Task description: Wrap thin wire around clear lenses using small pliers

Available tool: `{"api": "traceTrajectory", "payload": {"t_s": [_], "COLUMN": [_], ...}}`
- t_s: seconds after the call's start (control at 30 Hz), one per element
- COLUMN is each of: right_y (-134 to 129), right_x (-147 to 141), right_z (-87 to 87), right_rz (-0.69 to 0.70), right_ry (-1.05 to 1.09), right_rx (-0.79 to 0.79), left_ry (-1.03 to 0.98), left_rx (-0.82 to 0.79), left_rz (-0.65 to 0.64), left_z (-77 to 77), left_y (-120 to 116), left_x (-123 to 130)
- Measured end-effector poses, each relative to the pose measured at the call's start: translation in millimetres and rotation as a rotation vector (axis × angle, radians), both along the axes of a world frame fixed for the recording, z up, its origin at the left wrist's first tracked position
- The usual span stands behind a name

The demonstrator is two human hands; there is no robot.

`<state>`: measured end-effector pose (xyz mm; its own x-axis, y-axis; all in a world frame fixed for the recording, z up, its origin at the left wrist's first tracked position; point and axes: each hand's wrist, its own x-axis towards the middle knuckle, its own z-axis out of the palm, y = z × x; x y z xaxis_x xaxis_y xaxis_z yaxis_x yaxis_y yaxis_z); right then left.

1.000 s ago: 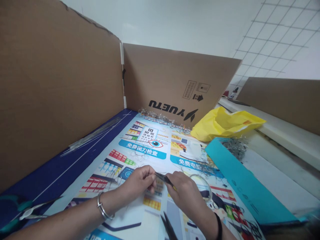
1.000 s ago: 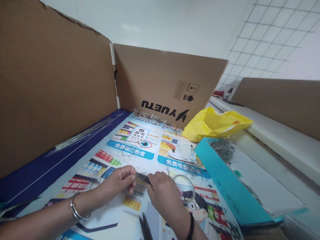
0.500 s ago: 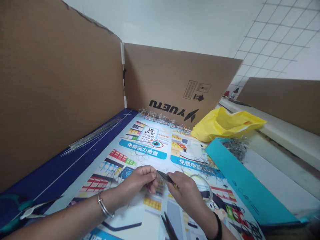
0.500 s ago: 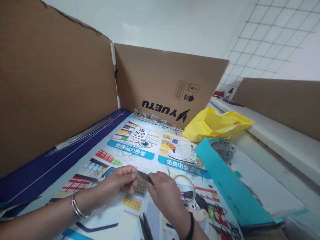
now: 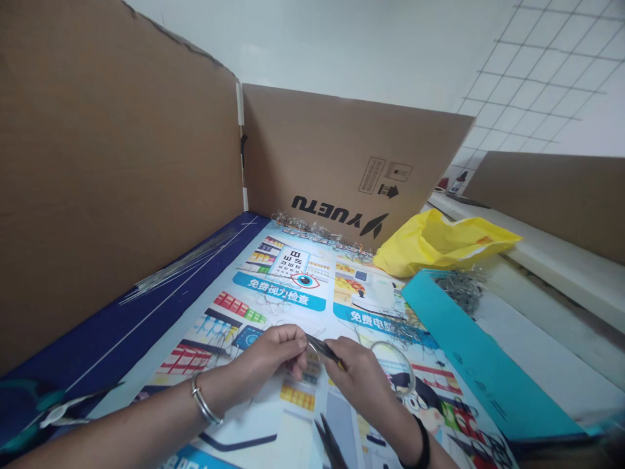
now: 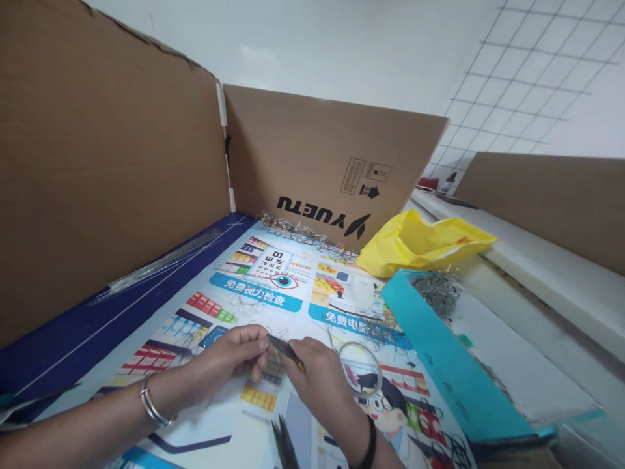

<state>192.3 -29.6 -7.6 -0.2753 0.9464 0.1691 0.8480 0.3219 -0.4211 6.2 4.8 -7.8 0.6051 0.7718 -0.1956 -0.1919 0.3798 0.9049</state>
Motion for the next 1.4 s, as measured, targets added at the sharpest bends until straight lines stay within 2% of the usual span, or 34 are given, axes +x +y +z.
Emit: {"api": "traceTrajectory", "payload": {"t_s": [0.23, 0.47, 0.57, 1.23, 1.4], "right_y": [-2.5, -5.6, -6.7, -9.3, -9.6], "right_x": [1.6, 2.5, 1.2, -2.3, -1.9], "right_z": [6.8, 0.0, -1.0, -2.5, 1.7], "right_rz": [0.023, 0.011, -0.002, -0.021, -0.038], "right_ry": [-0.076, -0.245, -0.296, -0.347, -0.299], "right_rx": [0.008, 0.282, 0.335, 0.385, 0.276], "left_ry": [0.078, 0.166, 0.186, 0.200, 0.189], "left_rx": [0.066, 0.117, 0.141, 0.207, 0.212], "left_rz": [0.055, 0.128, 0.139, 0.160, 0.146], "left_z": [-4.1, -2.6, -0.1, 1.7, 0.0], "left_y": [1.9, -0.4, -1.3, -3.9, -3.8], "left_x": [2.2, 5.7, 6.0, 5.9, 5.9]}}
